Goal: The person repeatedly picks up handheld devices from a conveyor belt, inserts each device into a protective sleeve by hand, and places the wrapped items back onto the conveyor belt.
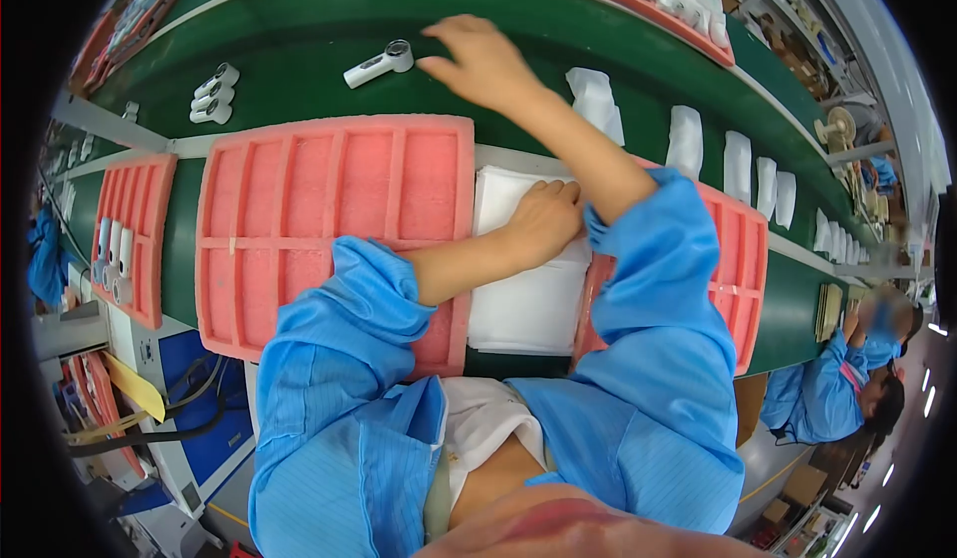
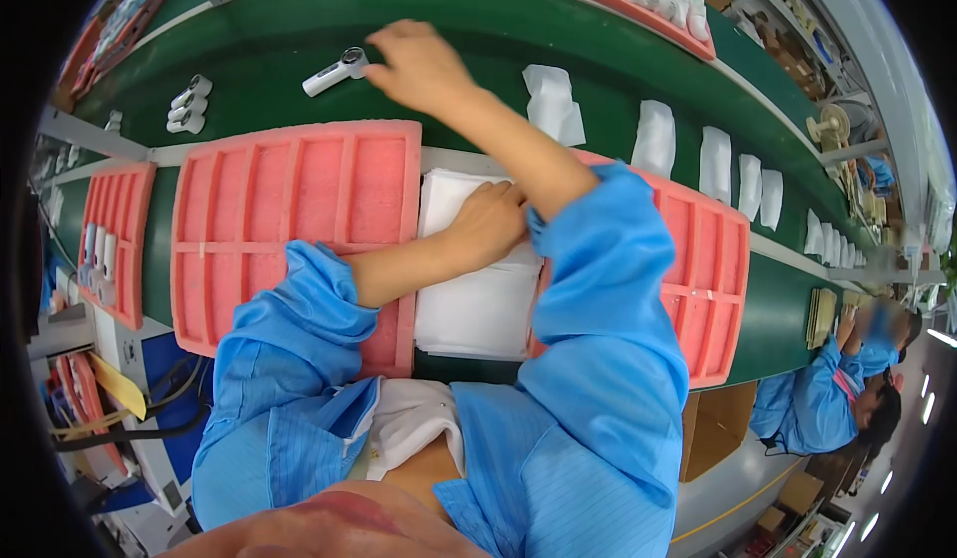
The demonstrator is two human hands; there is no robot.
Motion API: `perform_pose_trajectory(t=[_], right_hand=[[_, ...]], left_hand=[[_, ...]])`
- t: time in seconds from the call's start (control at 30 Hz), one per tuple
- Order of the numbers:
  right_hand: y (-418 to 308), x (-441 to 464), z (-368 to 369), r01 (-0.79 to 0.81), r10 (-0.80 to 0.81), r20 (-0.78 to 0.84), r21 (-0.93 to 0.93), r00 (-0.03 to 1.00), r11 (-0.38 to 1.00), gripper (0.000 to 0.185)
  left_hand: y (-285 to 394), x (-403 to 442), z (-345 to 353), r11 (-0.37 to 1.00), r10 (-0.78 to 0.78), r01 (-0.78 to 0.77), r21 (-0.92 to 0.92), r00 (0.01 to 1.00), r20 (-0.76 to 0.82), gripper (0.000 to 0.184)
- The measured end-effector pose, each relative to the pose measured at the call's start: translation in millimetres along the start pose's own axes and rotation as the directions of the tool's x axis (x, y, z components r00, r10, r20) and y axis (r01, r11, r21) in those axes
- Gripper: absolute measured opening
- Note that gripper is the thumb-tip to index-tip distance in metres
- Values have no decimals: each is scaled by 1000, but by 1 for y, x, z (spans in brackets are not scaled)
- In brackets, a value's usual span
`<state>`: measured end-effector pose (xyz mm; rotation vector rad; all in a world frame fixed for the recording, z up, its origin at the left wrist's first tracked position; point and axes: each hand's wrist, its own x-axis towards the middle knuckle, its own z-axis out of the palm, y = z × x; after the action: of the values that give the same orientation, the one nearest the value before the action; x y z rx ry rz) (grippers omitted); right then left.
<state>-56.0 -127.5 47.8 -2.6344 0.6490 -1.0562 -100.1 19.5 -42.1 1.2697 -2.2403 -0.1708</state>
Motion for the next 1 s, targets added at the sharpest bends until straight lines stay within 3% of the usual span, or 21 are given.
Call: perform_pose_trajectory(t=[0.03,0.07,0.13,0.17,0.23,0.3,0.37,0.43,0.47,0.57,0.67,0.77,0.9,1.0], right_hand=[[-13,12,22,7,-7,-11,18,1000,1000,44],[-20,22,42,12,-11,-23,35,1000,999,47],[-16,28,83,65,-55,55,-214,997,975,51],[-8,30,96,95,-67,96,-334,993,938,53],[0,41,92,-85,189,308,-321,933,943,52],[9,50,77,-269,375,523,-269,765,925,49],[25,46,40,-478,448,732,-190,513,857,45],[31,13,-13,-704,384,706,228,596,673,46],[33,-4,-38,-716,372,668,358,645,599,44],[42,-52,-108,-681,422,537,622,730,387,37],[64,-104,-130,-528,483,371,813,794,244,33],[60,-125,-132,-589,709,296,782,640,204,34],[39,-120,-146,-573,604,345,785,719,234,33],[8,-115,-161,-609,589,340,714,733,345,40]], left_hand=[[-7,-4,9,999,0,-1,-36,999,-36,29],[-7,-4,8,960,-44,29,-279,998,-50,32],[-8,-4,5,712,-132,64,-700,990,-43,41],[-9,-4,3,760,-131,89,-644,991,-17,37],[-11,-2,-4,843,-132,131,-522,991,36,30],[-13,2,-11,905,-136,159,-394,987,84,24],[-9,8,-17,946,-142,174,-274,981,133,19],[-10,14,-32,887,-151,227,-401,965,213,16],[-13,17,-39,852,-149,254,-458,956,253,15],[-26,27,-43,763,-226,313,-566,949,219,10],[-24,35,-68,764,-323,309,-566,943,78,12],[-30,40,-85,810,-336,247,-532,939,-75,12],[-33,44,-109,875,-332,215,-433,919,-214,10],[-35,45,-116,891,-362,242,-384,890,-278,9]])
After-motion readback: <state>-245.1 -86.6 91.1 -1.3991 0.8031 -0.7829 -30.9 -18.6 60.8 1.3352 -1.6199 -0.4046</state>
